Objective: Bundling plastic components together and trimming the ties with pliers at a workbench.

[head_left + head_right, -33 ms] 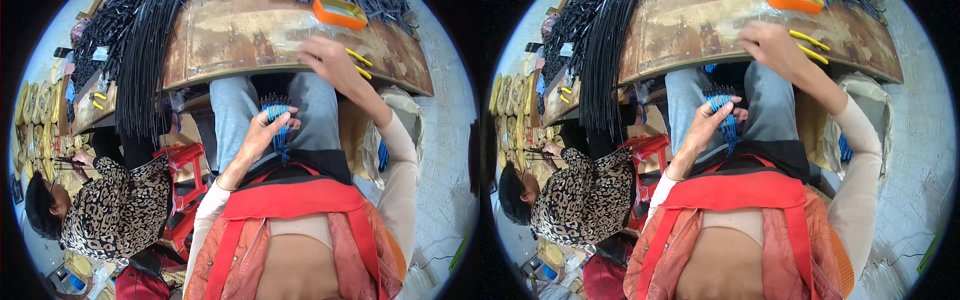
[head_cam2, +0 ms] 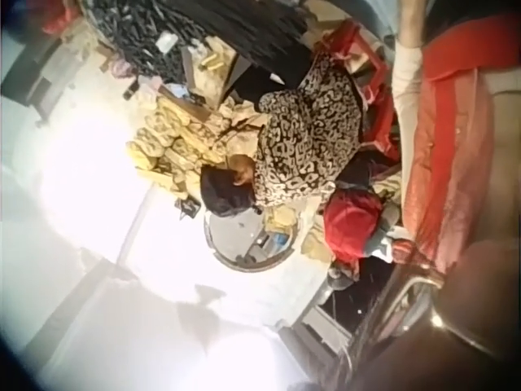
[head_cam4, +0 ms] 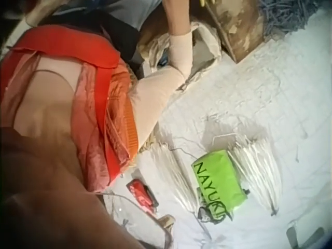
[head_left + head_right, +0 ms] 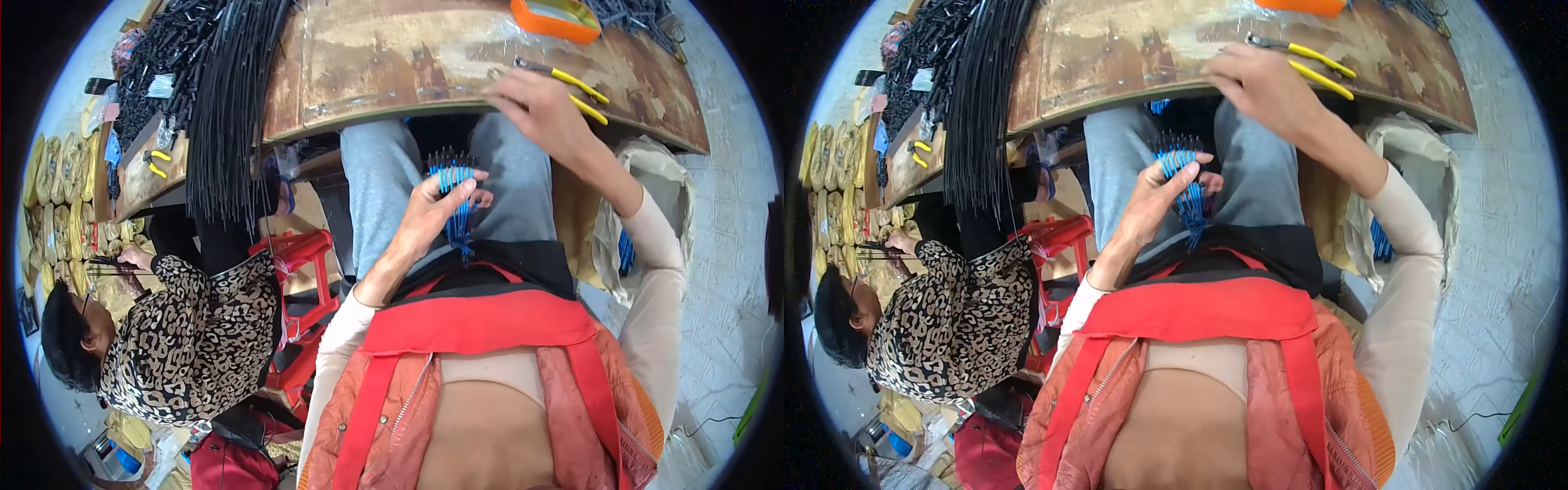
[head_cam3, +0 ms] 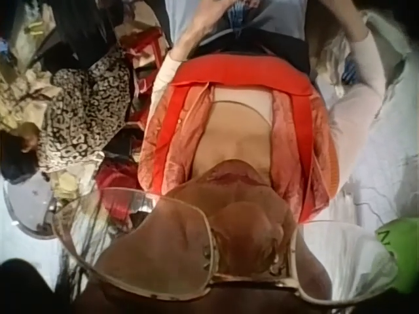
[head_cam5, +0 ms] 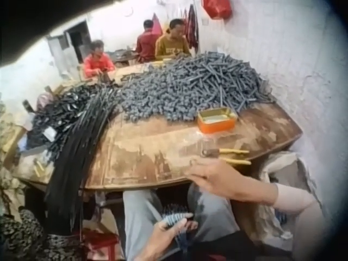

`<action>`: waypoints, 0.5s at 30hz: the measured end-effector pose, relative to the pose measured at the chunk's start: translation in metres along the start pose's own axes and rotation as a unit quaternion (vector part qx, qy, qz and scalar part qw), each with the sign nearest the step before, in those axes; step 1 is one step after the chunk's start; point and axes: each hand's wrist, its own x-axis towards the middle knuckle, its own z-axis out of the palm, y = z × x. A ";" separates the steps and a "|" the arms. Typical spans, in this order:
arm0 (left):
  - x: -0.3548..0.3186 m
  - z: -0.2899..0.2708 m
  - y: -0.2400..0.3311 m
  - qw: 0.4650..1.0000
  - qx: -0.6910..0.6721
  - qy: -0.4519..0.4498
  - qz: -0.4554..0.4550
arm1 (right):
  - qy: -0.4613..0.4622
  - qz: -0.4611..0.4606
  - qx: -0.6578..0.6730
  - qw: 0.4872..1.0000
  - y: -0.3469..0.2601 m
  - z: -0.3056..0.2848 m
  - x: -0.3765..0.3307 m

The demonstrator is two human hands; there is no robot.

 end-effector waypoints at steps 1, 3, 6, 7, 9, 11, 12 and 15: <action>0.003 0.003 0.000 1.000 -0.004 0.000 -0.009 | -0.005 0.008 0.004 1.000 -0.012 -0.001 -0.011; 0.007 0.005 -0.002 1.000 0.020 -0.024 0.005 | -0.016 0.084 0.071 0.994 -0.033 0.000 -0.028; 0.008 0.008 -0.003 1.000 0.012 -0.025 0.002 | -0.049 0.121 0.110 0.985 -0.045 -0.007 -0.048; 0.007 0.010 -0.002 1.000 0.006 -0.019 0.004 | -0.060 0.124 0.117 0.984 -0.047 -0.010 -0.054; 0.006 0.014 -0.002 1.000 0.007 -0.017 0.001 | -0.072 0.138 0.108 0.982 -0.051 -0.016 -0.059; 0.004 0.018 -0.004 1.000 -0.003 -0.019 0.005 | -0.013 0.077 0.082 0.994 -0.053 -0.018 -0.064; 0.004 0.019 -0.005 1.000 -0.001 -0.018 0.005 | -0.012 0.078 0.084 0.993 -0.053 -0.017 -0.068; 0.005 0.022 -0.007 0.999 0.016 -0.034 0.014 | -0.019 0.087 0.083 0.993 -0.058 -0.016 -0.079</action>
